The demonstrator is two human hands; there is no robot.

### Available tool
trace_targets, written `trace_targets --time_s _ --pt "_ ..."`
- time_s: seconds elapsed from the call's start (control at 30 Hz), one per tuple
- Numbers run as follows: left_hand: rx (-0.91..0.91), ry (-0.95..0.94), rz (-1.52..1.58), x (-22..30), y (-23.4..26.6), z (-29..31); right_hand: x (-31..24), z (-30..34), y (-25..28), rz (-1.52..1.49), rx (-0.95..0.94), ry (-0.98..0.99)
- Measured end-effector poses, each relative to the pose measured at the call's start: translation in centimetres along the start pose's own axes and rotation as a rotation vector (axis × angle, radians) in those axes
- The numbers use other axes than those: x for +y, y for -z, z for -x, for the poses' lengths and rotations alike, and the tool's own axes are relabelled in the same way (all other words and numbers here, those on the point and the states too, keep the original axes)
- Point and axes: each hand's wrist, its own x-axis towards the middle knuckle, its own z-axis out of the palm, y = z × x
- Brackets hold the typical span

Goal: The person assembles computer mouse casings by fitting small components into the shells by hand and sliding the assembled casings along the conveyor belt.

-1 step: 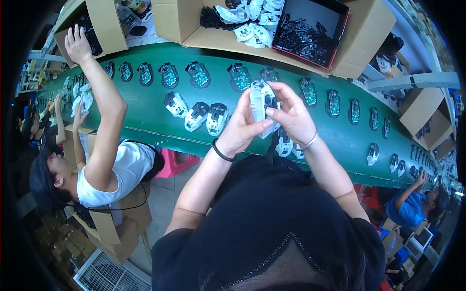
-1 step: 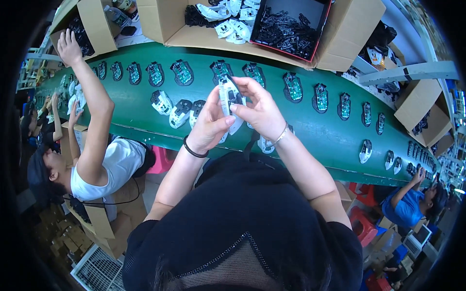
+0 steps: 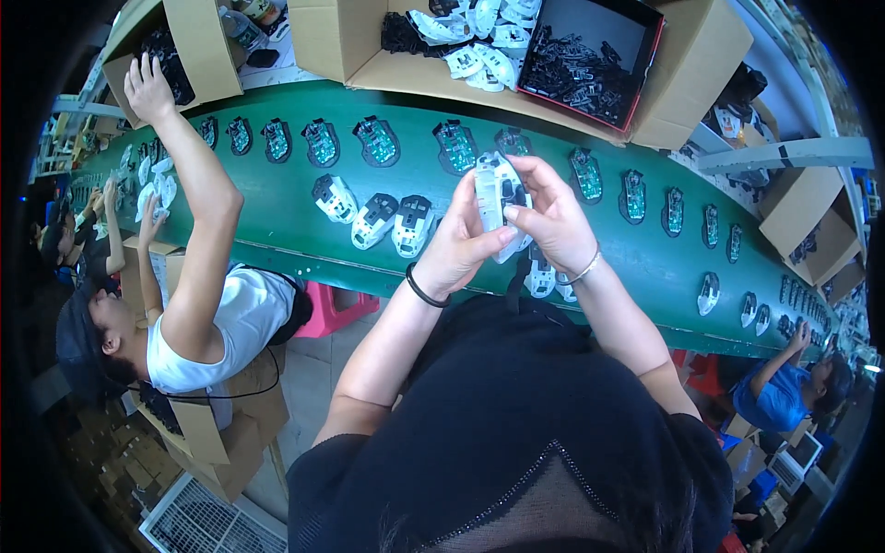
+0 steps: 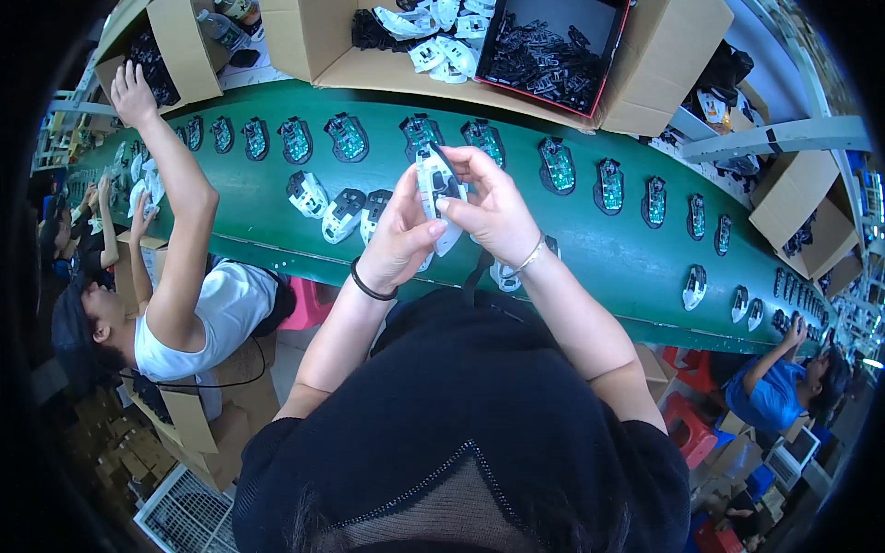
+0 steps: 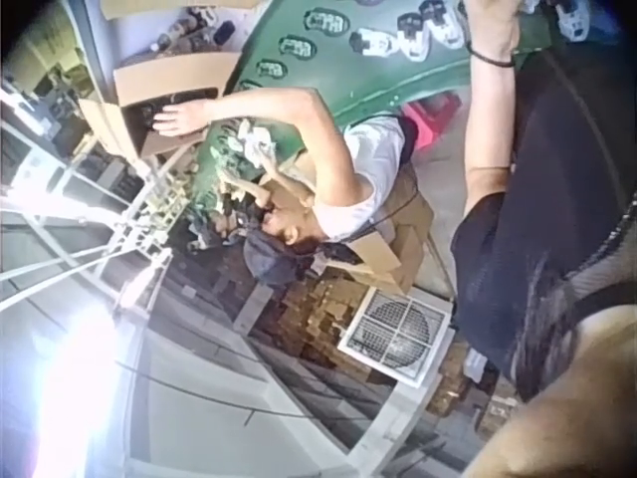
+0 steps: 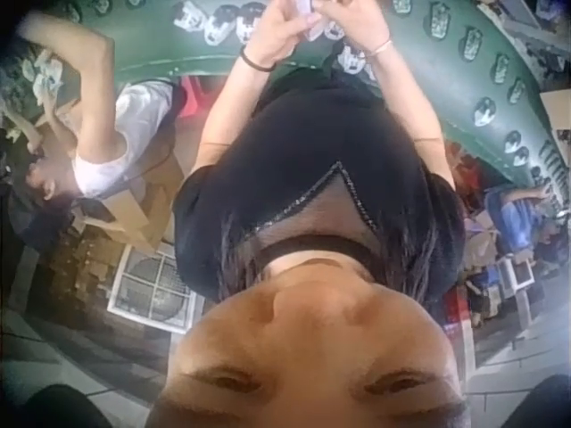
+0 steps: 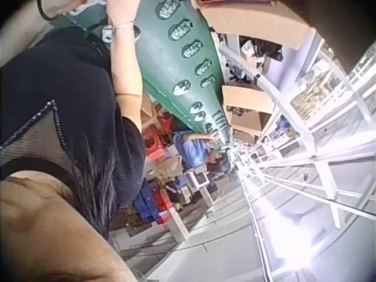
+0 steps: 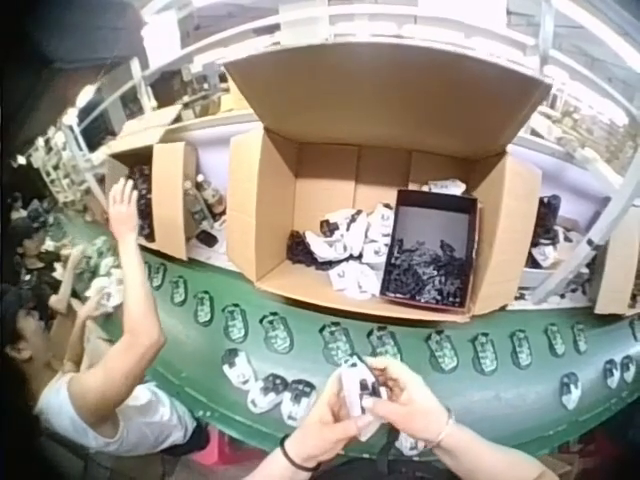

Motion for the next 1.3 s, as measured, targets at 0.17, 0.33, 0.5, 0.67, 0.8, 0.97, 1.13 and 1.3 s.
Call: trace_targets --time_s 0.17,0.33,0.5,0.67,0.8,0.97,1.13,1.3 --pt "0.061 0.056 0.106 0.4 1.6 0.9 0.7 -1.0 -0.8 -0.081 -0.044 -0.122" --pt "0.112 0.041 0.143 1.4 3.8 1.3 3.3 -3.0 -2.8 0.010 -0.076 -0.058" --pt "0.320 -0.045 0.261 3.0 9.2 2.2 4.8 -11.6 -3.3 0.037 -0.331 -0.223" --pt "0.426 -0.158 0.169 3.8 13.3 2.0 9.4 -28.7 -1.6 1.308 -0.198 0.356" --pt "0.541 -0.165 0.198 3.8 14.5 1.0 11.8 -36.2 -1.1 1.787 -0.250 0.456" --pt "0.573 -0.128 0.302 4.9 15.1 0.6 11.9 -38.7 0.4 1.864 -0.345 0.616" --pt "0.550 -0.087 0.264 5.9 14.7 -0.7 6.5 -36.4 1.9 1.138 -0.052 0.229" --pt "0.449 -0.072 0.375 7.1 11.7 -1.1 1.8 -28.9 1.8 0.407 -0.126 -0.151"
